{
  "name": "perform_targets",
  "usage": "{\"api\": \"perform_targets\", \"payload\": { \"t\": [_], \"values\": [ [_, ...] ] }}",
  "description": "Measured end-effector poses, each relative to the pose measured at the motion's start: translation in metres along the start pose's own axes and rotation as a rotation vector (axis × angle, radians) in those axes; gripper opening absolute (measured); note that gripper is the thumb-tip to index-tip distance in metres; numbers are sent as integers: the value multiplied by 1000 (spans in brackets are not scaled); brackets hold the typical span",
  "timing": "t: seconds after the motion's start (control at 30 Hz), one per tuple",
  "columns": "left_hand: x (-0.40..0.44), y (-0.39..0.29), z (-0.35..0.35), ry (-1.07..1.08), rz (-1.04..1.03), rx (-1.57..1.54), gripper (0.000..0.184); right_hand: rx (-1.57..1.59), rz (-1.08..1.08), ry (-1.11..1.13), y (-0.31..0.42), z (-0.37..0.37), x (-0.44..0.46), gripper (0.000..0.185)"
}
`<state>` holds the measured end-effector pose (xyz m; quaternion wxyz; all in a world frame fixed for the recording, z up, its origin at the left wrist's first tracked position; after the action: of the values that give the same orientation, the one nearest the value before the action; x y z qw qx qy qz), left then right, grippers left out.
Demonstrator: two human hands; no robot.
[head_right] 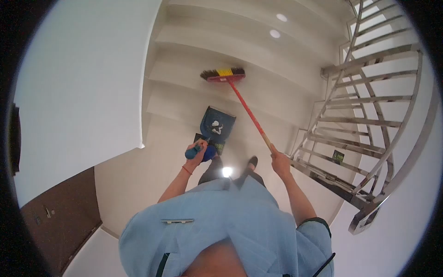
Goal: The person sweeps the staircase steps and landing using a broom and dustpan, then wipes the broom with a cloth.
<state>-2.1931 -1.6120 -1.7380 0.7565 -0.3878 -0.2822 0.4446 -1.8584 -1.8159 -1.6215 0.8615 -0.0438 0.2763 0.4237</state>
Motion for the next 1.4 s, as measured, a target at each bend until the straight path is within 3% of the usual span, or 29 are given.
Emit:
{"api": "perform_targets", "payload": {
  "t": [0.07, 0.17, 0.3, 0.37, 0.47, 0.57, 0.87, 0.93, 1.03, 1.1, 1.27, 1.3, 1.4],
  "values": [
    [13, -9, -5, 98, 95, -180, 8, 35, -36, -26, 10, -9, 4, 65],
    [12, -11, -21, 181, 6, -42, 16, 15, -78, 18, 19, -41, 8, 67],
    [26, -59, -42, 198, 258, -97, 21, -2, -64, 134, -10, -61, -46, 75],
    [28, -66, -51, 121, 271, -27, 24, 5, -70, 197, -21, -39, -93, 75],
    [21, -47, -87, -86, 94, -52, 28, 116, -39, 195, -67, -12, -155, 67],
    [26, -77, -93, 26, 223, 41, 29, 179, -42, 162, -102, 12, -183, 61],
    [-13, -118, -94, 176, 38, 88, 19, 257, -246, -97, -157, -13, -116, 56],
    [-29, -131, -93, 211, -33, 61, 15, 254, -233, -104, -187, -60, -108, 56],
    [-49, -148, -100, 282, -36, -28, 15, 320, -242, -51, -200, -62, -153, 60],
    [-58, -151, -111, 260, -115, 141, 15, 388, -205, -9, -204, -60, -193, 61],
    [-70, -179, -126, 364, 78, 210, 16, 608, -186, 85, -198, 14, -273, 57],
    [-73, -181, -130, 340, 33, 174, 16, 676, -207, 106, -198, 20, -278, 57],
    [-79, -184, -141, 317, -67, 125, 17, 687, -203, -53, -210, 19, -261, 55]
  ]
}}
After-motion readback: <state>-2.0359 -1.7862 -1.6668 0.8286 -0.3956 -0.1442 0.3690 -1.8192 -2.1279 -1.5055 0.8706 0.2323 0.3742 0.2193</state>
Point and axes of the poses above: each hand's wrist, its own x-axis towards the middle knuckle, its own z-axis out of the back of the hand, y = z × x, the point moved 1 cm from there along x, towards the middle knuckle, and after that the axes turned 2 degrees about -y, right-handed, at the moved point
